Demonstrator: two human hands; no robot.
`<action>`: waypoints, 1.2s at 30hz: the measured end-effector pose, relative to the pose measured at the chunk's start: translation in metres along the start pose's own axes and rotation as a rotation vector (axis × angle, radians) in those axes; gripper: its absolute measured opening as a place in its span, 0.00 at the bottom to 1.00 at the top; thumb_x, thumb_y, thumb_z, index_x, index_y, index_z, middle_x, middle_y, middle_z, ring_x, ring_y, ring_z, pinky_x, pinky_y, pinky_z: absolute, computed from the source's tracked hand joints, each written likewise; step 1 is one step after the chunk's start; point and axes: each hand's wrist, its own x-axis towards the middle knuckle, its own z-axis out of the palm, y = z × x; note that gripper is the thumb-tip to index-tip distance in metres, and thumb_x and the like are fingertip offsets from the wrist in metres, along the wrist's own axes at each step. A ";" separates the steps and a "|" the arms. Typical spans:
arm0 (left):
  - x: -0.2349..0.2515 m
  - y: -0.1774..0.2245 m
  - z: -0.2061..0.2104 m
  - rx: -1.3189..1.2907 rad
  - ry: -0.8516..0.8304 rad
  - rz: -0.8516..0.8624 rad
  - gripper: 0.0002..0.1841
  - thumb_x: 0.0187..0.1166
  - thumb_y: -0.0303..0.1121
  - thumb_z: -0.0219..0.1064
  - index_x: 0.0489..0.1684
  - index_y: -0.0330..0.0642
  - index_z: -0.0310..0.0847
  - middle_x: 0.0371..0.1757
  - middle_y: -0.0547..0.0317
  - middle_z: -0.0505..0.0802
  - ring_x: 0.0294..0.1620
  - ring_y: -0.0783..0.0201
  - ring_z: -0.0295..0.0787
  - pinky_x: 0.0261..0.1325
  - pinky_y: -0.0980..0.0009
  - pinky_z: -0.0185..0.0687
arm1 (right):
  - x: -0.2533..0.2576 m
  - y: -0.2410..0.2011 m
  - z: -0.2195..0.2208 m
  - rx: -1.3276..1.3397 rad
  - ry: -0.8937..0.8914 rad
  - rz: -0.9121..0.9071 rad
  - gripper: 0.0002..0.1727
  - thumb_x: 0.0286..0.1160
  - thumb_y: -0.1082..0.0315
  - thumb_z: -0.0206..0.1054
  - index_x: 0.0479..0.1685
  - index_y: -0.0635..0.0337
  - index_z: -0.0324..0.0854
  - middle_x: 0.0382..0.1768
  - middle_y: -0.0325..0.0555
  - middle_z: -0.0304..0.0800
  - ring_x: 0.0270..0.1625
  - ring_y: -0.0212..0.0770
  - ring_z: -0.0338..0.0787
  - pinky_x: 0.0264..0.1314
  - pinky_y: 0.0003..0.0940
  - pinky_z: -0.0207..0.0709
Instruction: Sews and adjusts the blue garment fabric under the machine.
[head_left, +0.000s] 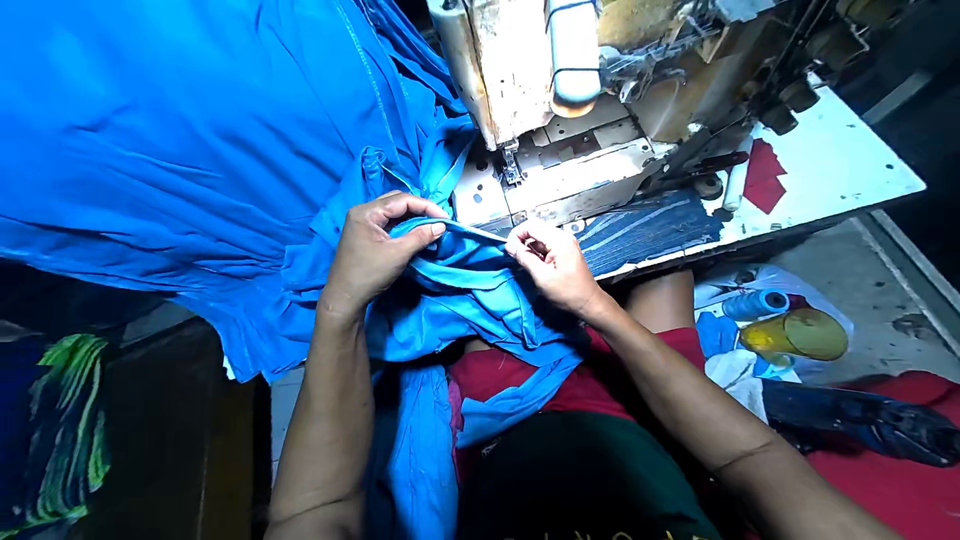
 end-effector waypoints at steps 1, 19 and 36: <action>-0.003 -0.002 0.002 -0.003 0.036 -0.013 0.07 0.72 0.29 0.76 0.45 0.44 0.93 0.48 0.62 0.94 0.53 0.66 0.91 0.61 0.67 0.88 | -0.001 -0.002 -0.002 0.017 -0.004 0.011 0.04 0.82 0.70 0.64 0.42 0.58 0.84 0.30 0.40 0.83 0.25 0.33 0.80 0.26 0.29 0.77; 0.020 0.002 0.027 0.125 0.136 -0.067 0.06 0.82 0.36 0.69 0.44 0.45 0.87 0.62 0.60 0.89 0.67 0.67 0.84 0.70 0.65 0.82 | -0.010 -0.016 -0.043 0.447 -0.181 0.111 0.06 0.76 0.76 0.71 0.48 0.64 0.87 0.22 0.44 0.82 0.18 0.32 0.75 0.17 0.24 0.70; 0.103 -0.040 0.076 0.543 0.071 -0.131 0.19 0.79 0.51 0.69 0.47 0.44 0.92 0.49 0.51 0.95 0.56 0.54 0.91 0.61 0.46 0.82 | -0.009 0.013 -0.039 0.474 0.092 0.296 0.13 0.65 0.78 0.71 0.50 0.62 0.85 0.26 0.40 0.82 0.23 0.31 0.78 0.23 0.25 0.74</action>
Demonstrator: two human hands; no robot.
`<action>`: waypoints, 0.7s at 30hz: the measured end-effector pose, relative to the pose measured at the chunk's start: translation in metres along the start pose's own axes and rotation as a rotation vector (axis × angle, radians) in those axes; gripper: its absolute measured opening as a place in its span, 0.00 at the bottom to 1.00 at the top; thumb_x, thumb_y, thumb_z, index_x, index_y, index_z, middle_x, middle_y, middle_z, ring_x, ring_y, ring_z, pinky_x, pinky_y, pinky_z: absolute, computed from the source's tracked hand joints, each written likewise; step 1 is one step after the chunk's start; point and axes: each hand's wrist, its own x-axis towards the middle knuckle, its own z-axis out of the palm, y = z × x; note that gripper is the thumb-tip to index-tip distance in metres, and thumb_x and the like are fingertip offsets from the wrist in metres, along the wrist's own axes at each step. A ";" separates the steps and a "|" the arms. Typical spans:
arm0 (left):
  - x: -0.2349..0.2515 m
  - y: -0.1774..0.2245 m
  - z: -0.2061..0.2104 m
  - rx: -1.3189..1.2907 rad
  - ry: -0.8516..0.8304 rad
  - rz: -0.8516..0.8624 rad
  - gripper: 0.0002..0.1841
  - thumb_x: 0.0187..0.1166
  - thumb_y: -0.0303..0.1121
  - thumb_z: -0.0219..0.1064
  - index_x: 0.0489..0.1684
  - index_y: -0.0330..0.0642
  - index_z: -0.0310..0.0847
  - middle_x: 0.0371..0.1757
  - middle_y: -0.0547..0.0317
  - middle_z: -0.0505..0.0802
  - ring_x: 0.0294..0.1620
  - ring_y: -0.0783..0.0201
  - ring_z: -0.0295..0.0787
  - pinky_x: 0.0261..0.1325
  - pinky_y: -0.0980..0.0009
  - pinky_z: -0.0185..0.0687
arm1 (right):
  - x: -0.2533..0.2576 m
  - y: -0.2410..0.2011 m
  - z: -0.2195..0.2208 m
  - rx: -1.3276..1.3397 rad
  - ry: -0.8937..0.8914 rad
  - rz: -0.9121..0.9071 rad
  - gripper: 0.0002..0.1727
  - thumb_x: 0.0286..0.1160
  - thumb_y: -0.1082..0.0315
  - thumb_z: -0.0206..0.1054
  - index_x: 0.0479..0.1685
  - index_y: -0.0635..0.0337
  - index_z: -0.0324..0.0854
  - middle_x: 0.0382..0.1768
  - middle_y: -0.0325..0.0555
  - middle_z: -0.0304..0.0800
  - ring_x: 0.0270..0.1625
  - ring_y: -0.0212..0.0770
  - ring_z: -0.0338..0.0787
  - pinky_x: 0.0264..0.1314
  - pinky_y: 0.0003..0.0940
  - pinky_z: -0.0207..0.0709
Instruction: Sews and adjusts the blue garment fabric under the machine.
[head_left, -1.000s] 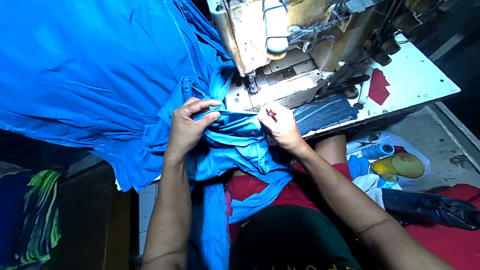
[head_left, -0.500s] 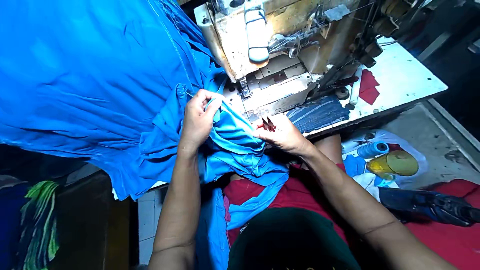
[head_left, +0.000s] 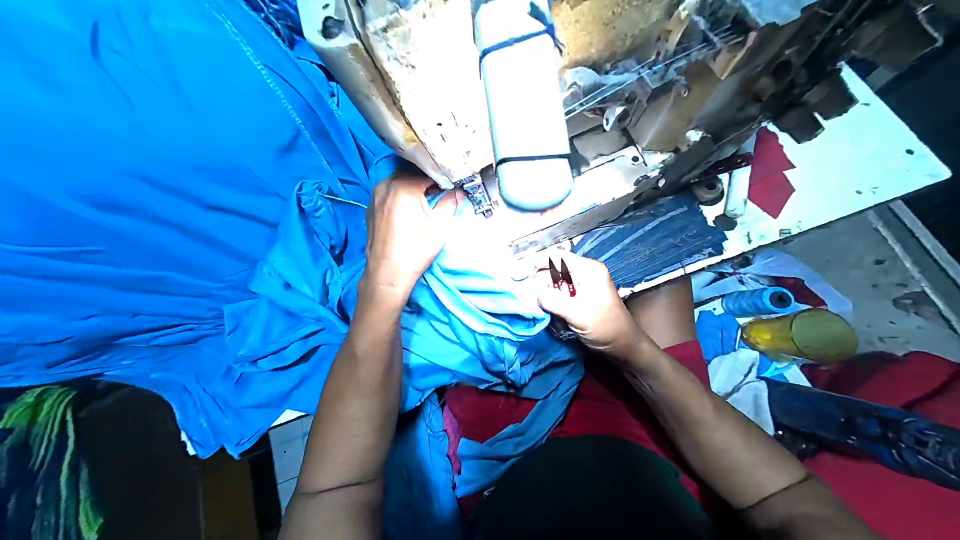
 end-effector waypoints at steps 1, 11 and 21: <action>0.008 -0.003 0.005 0.005 0.018 -0.014 0.20 0.76 0.51 0.71 0.47 0.42 0.91 0.49 0.48 0.95 0.57 0.51 0.92 0.61 0.42 0.82 | 0.004 0.000 0.001 0.028 0.012 0.005 0.13 0.66 0.78 0.71 0.51 0.63 0.86 0.24 0.41 0.82 0.21 0.31 0.77 0.21 0.25 0.73; 0.016 0.006 -0.004 -0.184 0.021 0.108 0.20 0.72 0.43 0.76 0.50 0.34 0.88 0.51 0.44 0.94 0.60 0.58 0.89 0.69 0.55 0.78 | -0.003 -0.009 0.007 -0.090 0.084 -0.042 0.10 0.66 0.77 0.72 0.46 0.63 0.88 0.26 0.40 0.85 0.25 0.31 0.82 0.26 0.26 0.78; 0.022 0.002 0.009 -0.225 0.080 -0.039 0.21 0.67 0.43 0.75 0.52 0.37 0.87 0.49 0.52 0.93 0.57 0.67 0.88 0.64 0.62 0.80 | 0.007 -0.006 0.011 -0.039 0.087 -0.059 0.11 0.66 0.78 0.71 0.48 0.64 0.88 0.25 0.42 0.85 0.23 0.32 0.81 0.24 0.27 0.77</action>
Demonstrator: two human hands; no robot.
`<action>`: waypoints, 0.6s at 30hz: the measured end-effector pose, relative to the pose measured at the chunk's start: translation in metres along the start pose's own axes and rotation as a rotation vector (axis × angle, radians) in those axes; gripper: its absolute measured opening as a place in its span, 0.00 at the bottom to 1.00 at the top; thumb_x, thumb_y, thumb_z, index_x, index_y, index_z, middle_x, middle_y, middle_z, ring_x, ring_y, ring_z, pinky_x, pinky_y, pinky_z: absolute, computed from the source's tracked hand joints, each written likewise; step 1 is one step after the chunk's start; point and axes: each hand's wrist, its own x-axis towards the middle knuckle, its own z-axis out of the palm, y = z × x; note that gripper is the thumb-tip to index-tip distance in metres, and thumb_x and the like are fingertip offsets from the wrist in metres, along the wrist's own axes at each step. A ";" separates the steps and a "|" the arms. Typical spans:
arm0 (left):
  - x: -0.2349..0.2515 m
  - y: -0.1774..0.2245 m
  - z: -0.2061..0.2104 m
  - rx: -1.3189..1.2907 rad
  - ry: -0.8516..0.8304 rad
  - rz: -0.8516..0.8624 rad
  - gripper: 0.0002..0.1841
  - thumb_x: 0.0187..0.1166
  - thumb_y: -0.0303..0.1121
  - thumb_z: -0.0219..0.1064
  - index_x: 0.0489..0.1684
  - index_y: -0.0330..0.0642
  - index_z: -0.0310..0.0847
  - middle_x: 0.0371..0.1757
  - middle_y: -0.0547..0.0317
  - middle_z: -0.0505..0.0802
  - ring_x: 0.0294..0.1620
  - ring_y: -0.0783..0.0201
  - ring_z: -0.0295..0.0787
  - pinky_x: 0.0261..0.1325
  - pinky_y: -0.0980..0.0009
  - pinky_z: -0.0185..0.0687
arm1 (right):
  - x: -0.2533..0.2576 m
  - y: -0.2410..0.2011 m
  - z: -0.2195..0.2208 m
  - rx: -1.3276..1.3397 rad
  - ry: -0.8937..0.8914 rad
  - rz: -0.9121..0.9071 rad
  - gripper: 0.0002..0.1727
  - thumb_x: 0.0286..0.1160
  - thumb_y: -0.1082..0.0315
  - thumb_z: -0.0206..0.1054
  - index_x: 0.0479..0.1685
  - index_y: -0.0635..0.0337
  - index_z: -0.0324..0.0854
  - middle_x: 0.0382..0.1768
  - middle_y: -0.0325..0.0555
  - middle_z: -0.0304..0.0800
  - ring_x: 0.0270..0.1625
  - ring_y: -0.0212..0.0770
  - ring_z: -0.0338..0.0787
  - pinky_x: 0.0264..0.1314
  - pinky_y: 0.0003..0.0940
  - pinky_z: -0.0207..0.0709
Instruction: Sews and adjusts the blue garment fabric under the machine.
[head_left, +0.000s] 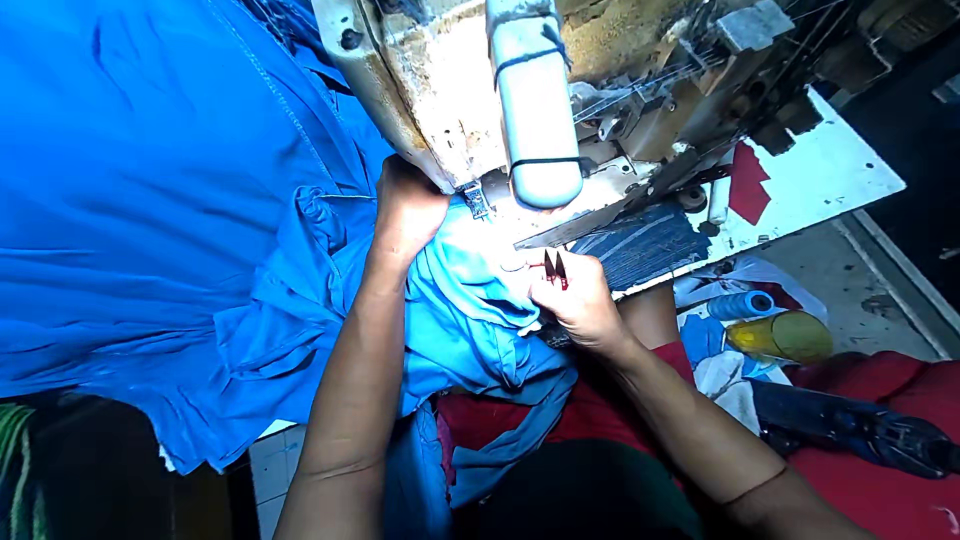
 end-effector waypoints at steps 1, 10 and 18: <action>0.000 0.001 -0.001 -0.001 -0.003 0.003 0.21 0.67 0.42 0.75 0.51 0.36 0.87 0.49 0.51 0.93 0.57 0.67 0.88 0.64 0.62 0.80 | 0.000 0.000 0.000 0.011 -0.002 0.004 0.12 0.67 0.78 0.71 0.49 0.65 0.88 0.24 0.42 0.84 0.23 0.32 0.80 0.24 0.27 0.77; -0.031 0.015 -0.017 0.024 0.184 0.084 0.17 0.72 0.39 0.77 0.54 0.40 0.88 0.55 0.49 0.90 0.58 0.62 0.88 0.66 0.64 0.82 | 0.000 -0.011 0.002 -0.009 -0.056 0.015 0.10 0.70 0.78 0.70 0.48 0.64 0.88 0.23 0.43 0.84 0.21 0.32 0.79 0.22 0.25 0.74; -0.182 0.017 -0.018 0.159 -0.381 0.227 0.26 0.80 0.63 0.65 0.37 0.47 0.90 0.46 0.59 0.90 0.53 0.59 0.86 0.56 0.57 0.85 | 0.006 -0.021 0.000 -0.186 -0.168 -0.110 0.09 0.83 0.74 0.62 0.48 0.64 0.89 0.24 0.44 0.84 0.21 0.33 0.78 0.21 0.26 0.72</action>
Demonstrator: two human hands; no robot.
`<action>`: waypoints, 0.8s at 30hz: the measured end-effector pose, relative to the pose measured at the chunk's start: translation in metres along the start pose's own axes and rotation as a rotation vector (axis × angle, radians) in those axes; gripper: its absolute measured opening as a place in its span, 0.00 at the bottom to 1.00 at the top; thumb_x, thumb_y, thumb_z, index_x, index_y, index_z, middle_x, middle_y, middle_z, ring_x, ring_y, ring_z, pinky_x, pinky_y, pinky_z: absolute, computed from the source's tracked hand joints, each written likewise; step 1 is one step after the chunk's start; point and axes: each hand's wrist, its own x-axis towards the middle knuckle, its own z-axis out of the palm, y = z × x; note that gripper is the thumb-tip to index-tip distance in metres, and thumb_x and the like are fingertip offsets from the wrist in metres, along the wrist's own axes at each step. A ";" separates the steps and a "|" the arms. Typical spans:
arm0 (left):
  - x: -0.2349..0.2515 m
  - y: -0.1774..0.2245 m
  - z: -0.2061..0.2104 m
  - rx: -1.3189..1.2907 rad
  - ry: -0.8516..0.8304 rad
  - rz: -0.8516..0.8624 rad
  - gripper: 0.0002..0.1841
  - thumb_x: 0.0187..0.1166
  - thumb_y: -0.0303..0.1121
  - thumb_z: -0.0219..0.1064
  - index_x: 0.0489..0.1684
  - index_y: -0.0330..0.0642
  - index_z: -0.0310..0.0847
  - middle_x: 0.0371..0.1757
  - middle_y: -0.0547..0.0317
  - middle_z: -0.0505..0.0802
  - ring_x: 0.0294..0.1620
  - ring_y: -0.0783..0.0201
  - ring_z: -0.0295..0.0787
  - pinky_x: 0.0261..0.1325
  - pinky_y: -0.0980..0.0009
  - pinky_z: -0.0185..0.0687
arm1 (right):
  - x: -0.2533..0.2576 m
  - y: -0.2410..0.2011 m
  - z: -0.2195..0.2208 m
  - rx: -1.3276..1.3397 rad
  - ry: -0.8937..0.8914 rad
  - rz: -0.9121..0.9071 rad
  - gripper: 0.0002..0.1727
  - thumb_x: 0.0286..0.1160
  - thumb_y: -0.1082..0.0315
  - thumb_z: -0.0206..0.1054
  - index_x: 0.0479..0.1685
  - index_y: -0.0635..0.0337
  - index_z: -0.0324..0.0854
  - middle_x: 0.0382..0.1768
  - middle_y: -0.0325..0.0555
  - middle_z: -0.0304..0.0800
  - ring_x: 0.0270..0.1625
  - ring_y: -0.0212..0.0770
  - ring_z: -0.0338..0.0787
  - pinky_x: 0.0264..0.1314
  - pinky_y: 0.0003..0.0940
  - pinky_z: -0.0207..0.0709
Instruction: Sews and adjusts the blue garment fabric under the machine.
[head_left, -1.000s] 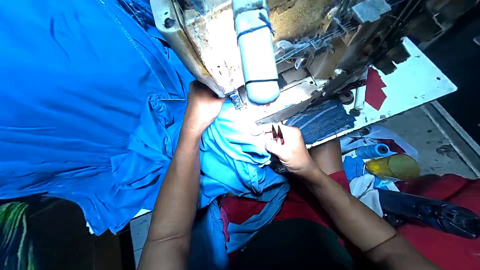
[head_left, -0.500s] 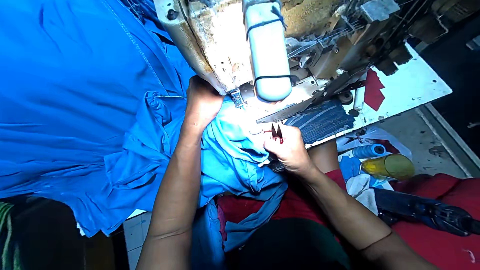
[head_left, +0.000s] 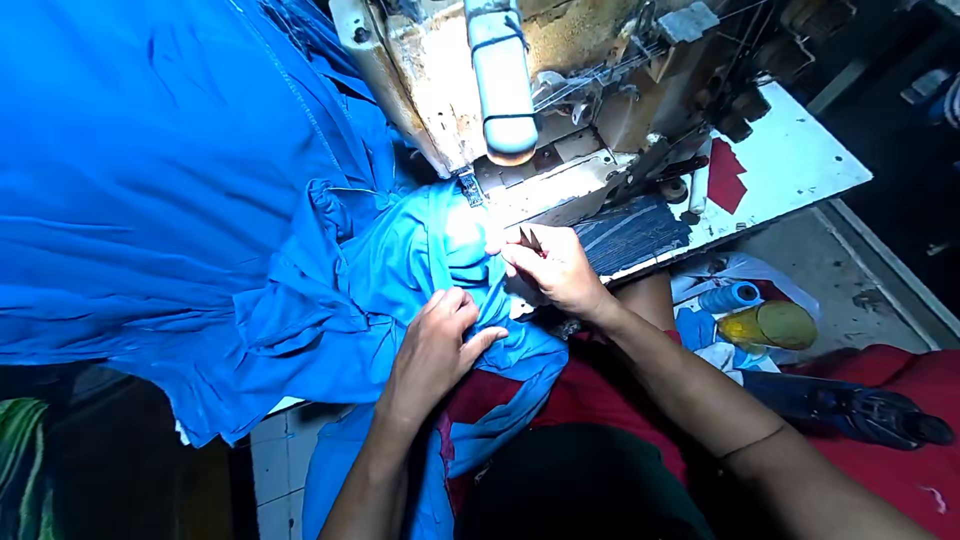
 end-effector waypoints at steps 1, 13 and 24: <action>-0.009 0.003 -0.005 0.037 0.025 0.012 0.26 0.81 0.62 0.65 0.33 0.47 0.89 0.49 0.58 0.89 0.54 0.57 0.85 0.58 0.56 0.83 | 0.002 0.000 -0.002 -0.180 -0.028 -0.072 0.12 0.84 0.74 0.59 0.52 0.61 0.90 0.31 0.42 0.89 0.27 0.32 0.83 0.27 0.26 0.78; 0.004 0.025 -0.001 0.003 0.589 0.143 0.22 0.64 0.54 0.83 0.39 0.45 0.86 0.49 0.53 0.88 0.56 0.55 0.84 0.64 0.55 0.77 | -0.023 0.001 -0.012 -0.304 -0.290 -0.447 0.13 0.75 0.80 0.65 0.52 0.62 0.92 0.56 0.46 0.93 0.62 0.38 0.90 0.68 0.39 0.85; 0.030 -0.007 0.012 0.335 0.524 0.061 0.06 0.70 0.33 0.67 0.29 0.51 0.91 0.74 0.56 0.86 0.81 0.48 0.72 0.84 0.38 0.47 | -0.056 0.017 0.001 -0.145 0.038 -0.093 0.06 0.78 0.76 0.69 0.45 0.64 0.91 0.44 0.44 0.93 0.45 0.34 0.92 0.51 0.32 0.89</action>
